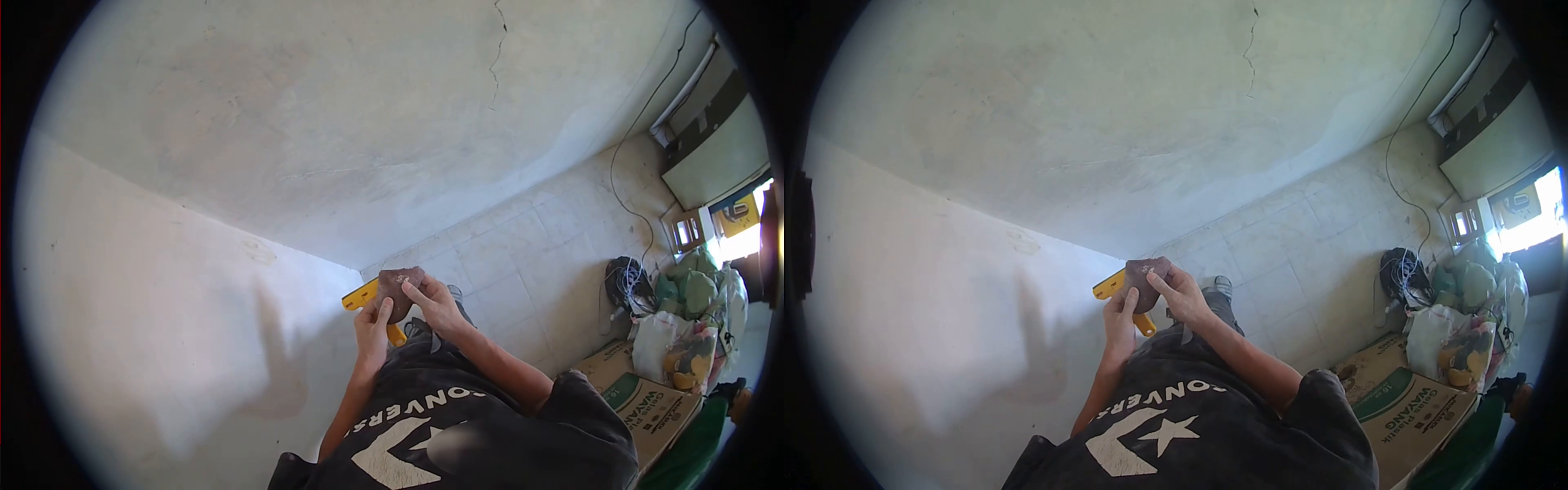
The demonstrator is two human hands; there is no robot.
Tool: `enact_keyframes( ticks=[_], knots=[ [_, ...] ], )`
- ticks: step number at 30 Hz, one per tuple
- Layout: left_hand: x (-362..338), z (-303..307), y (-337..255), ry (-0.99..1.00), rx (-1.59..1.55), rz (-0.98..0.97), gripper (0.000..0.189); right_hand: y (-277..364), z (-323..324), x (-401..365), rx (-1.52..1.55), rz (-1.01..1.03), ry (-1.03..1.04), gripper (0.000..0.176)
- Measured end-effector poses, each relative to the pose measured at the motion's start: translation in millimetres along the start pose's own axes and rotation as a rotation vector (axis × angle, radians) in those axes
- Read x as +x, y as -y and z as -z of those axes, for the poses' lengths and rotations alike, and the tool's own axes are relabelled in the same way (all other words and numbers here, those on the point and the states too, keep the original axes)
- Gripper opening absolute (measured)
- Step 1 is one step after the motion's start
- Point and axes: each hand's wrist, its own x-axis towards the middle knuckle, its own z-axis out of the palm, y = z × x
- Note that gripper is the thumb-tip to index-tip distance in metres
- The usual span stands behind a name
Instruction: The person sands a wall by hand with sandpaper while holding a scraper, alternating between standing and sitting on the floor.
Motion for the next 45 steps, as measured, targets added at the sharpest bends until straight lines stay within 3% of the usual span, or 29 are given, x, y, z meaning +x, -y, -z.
enact_keyframes(
  ticks=[3,6,9,11,16,19,21,22,24,26,29,31,32,34,39,40,41,45],
  knots=[
    [4.3,-5.1,-9.3,0.045,0.046,-0.014,0.028,8.7,4.3,5.4,0.089,-0.007,-0.041,0.033],
    [10.9,-15.7,-22.0,-0.007,0.015,-0.027,0.024,31.6,10.3,10.6,0.158,-0.011,0.110,0.033],
    [20.6,-7.0,-26.3,0.112,-0.013,-0.116,0.016,52.4,16.8,20.3,-0.013,-0.031,0.170,0.032],
    [17.4,-12.2,-43.9,0.085,0.076,-0.138,0.013,62.1,18.5,29.1,0.015,0.053,0.056,0.032],
    [31.1,-9.5,-62.7,0.106,0.377,-0.238,0.028,60.8,41.0,61.0,0.054,0.179,-0.055,0.031],
    [33.5,-22.9,-77.1,0.027,0.491,-0.163,0.031,64.9,56.6,72.0,-0.202,0.267,-0.090,0.029],
    [42.4,-32.1,-79.7,0.026,0.473,-0.123,0.033,91.5,56.9,62.6,-0.657,0.147,-0.093,0.029],
    [46.4,-37.3,-79.7,0.024,0.457,-0.083,0.034,89.6,61.3,62.1,-0.659,0.141,-0.100,0.029],
    [54.9,-50.7,-77.8,0.033,0.525,-0.033,0.032,85.0,69.1,63.4,-0.722,0.345,-0.068,0.028],
    [62.3,-59.9,-71.3,0.046,0.598,0.019,0.032,101.8,67.8,53.8,-0.788,0.351,-0.076,0.024],
    [71.8,-74.1,-58.2,0.196,0.814,-0.067,0.039,106.1,72.8,41.4,-0.915,0.208,-0.096,0.020],
    [77.5,-83.1,-50.3,0.263,0.864,-0.155,0.039,66.0,102.0,44.4,-1.114,0.396,0.044,0.017],
    [76.8,-86.0,-47.7,0.325,0.914,-0.238,0.039,65.0,108.9,38.8,-1.110,0.388,0.031,0.017],
    [83.0,-94.8,-48.2,0.330,0.985,-0.211,0.040,72.8,124.3,37.0,-1.060,0.229,-0.062,0.017],
    [85.2,-111.3,-54.8,0.514,1.005,-0.279,0.041,74.8,132.6,15.6,-1.189,0.299,-0.022,0.029],
    [84.0,-113.1,-59.5,0.530,1.005,-0.283,0.041,85.5,141.5,17.1,-1.150,0.160,-0.030,0.029],
    [85.8,-114.4,-66.8,0.522,1.017,-0.285,0.040,100.2,147.4,20.7,-1.111,0.029,-0.033,0.028],
    [95.4,-111.0,-61.7,0.472,1.079,-0.290,0.042,140.9,118.8,-1.1,-0.993,0.046,-0.121,0.020]
  ],
)
